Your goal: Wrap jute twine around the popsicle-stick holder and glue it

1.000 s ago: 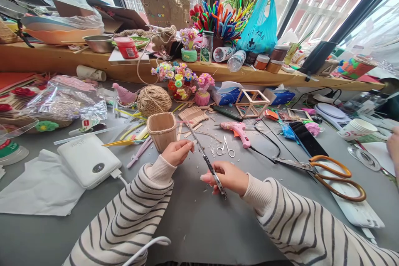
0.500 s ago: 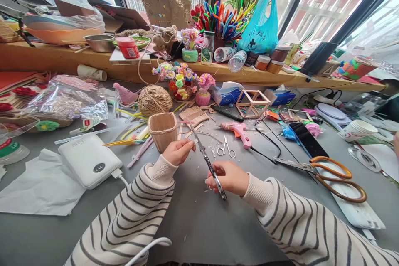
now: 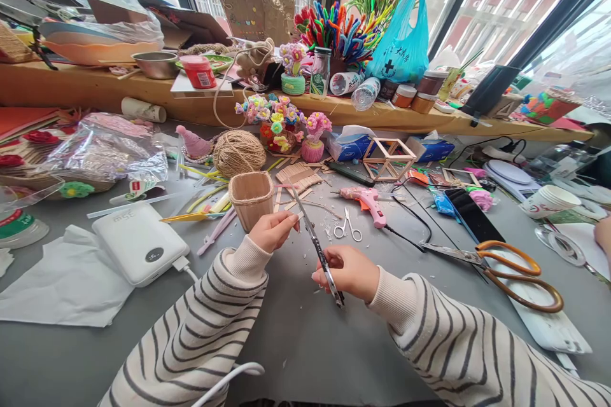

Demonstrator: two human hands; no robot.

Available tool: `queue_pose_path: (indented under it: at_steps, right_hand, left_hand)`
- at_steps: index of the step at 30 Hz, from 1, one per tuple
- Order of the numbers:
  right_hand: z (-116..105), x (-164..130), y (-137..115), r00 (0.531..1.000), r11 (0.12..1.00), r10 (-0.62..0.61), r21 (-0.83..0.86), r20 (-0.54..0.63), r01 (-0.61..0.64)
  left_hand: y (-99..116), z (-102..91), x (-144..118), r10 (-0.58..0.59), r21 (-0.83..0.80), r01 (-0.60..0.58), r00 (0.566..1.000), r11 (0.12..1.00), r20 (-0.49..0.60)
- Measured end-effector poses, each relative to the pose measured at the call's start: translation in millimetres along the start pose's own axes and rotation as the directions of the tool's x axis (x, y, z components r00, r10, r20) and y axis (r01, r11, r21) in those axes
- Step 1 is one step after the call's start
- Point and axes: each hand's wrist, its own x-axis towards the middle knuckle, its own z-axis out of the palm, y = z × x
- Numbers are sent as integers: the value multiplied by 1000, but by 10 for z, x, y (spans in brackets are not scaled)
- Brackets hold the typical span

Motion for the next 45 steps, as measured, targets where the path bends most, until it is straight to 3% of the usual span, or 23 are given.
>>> queue_pose_path:
  at_steps: [7,12,16,20,22,25,27,29,33,45]
  right_hand:
    - [-30,89,-10,997,997,-62,-37,-55,60]
    - [-20,112,60,996,989,-64,-137,-59,55]
    - [40,119,94,985,956,-73,-293,-155,25]
    - [106,163,93,946,884,-163,-467,-280,14]
    - [90,181,83,943,858,-204,-512,-263,43]
    - [-71,213,58,914,738,-362,-655,-183,162]
    - [-251,261,47,796,527,-559,-840,-231,126]
    - [-430,336,56,749,464,-606,-884,-268,59]
    - [-605,504,129,763,356,-612,-934,-208,31]
    - [-555,668,172,828,123,-538,-986,-161,-111]
  left_hand:
    - [36,86,-46,-20,-14,21,999,1000,41]
    - [15,4,-78,-25,-51,24,1000,998,-3]
    - [-8,-39,-81,-24,-78,21,999,997,-34]
    - [-6,-26,-68,-35,-93,33,999,995,-28]
    - [-9,-20,-57,-43,-98,40,999,994,-28]
    - [-39,-17,-36,-46,-110,41,998,993,-42]
    - [-69,-16,-25,-44,-120,37,998,992,-55]
    - [-92,-12,-26,-39,-130,29,997,991,-70]
    - [-91,2,-62,-30,-139,17,995,990,-92]
    - [-101,-8,-47,-40,-133,33,998,991,-45]
